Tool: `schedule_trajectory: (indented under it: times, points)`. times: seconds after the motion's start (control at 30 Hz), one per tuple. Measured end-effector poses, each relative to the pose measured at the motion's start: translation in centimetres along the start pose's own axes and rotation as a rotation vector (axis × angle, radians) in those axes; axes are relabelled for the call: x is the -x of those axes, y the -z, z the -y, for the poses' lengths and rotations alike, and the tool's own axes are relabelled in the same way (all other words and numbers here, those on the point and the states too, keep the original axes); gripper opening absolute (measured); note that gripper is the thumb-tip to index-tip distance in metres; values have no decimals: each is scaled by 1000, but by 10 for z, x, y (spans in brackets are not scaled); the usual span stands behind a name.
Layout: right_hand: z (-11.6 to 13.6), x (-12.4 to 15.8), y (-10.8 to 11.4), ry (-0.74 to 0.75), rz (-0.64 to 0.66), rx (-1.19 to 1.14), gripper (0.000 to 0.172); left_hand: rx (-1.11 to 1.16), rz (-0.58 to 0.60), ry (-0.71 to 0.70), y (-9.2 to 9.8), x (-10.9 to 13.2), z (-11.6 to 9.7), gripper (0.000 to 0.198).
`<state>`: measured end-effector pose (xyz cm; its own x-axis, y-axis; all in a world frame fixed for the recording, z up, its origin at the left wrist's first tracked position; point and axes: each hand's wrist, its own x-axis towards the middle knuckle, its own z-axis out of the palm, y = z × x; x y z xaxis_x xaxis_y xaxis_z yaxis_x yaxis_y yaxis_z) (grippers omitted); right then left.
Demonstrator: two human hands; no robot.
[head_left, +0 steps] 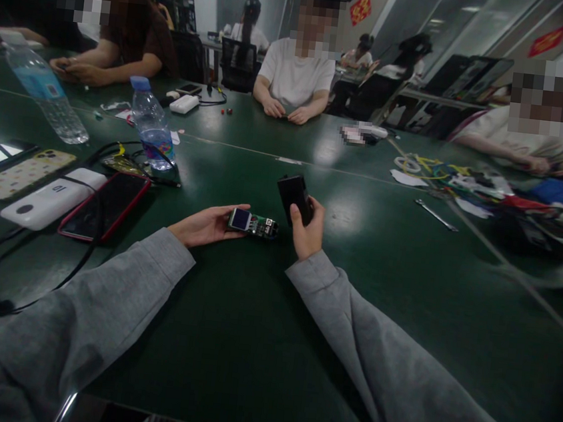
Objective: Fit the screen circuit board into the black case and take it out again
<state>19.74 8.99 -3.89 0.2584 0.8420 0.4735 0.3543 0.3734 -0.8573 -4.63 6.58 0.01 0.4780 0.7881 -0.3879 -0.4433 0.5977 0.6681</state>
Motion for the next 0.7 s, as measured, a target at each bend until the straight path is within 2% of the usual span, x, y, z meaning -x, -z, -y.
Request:
schedule_trajectory:
  times: [0.27,0.4,0.47,0.57,0.7]
  points:
    - [20,11,2,357,115,121,56,-28,26,-9,7,-6,3,43]
    - [30,19,4,620,262,222,61,7,87,-25,11,-8,5,35]
    - [31,22,3,701,332,278,65,28,120,-31,12,-8,5,31]
    - [31,24,2,729,345,319,66,50,121,-27,11,-7,5,25]
    - [28,21,2,684,321,286,64,78,115,-17,12,-7,5,26]
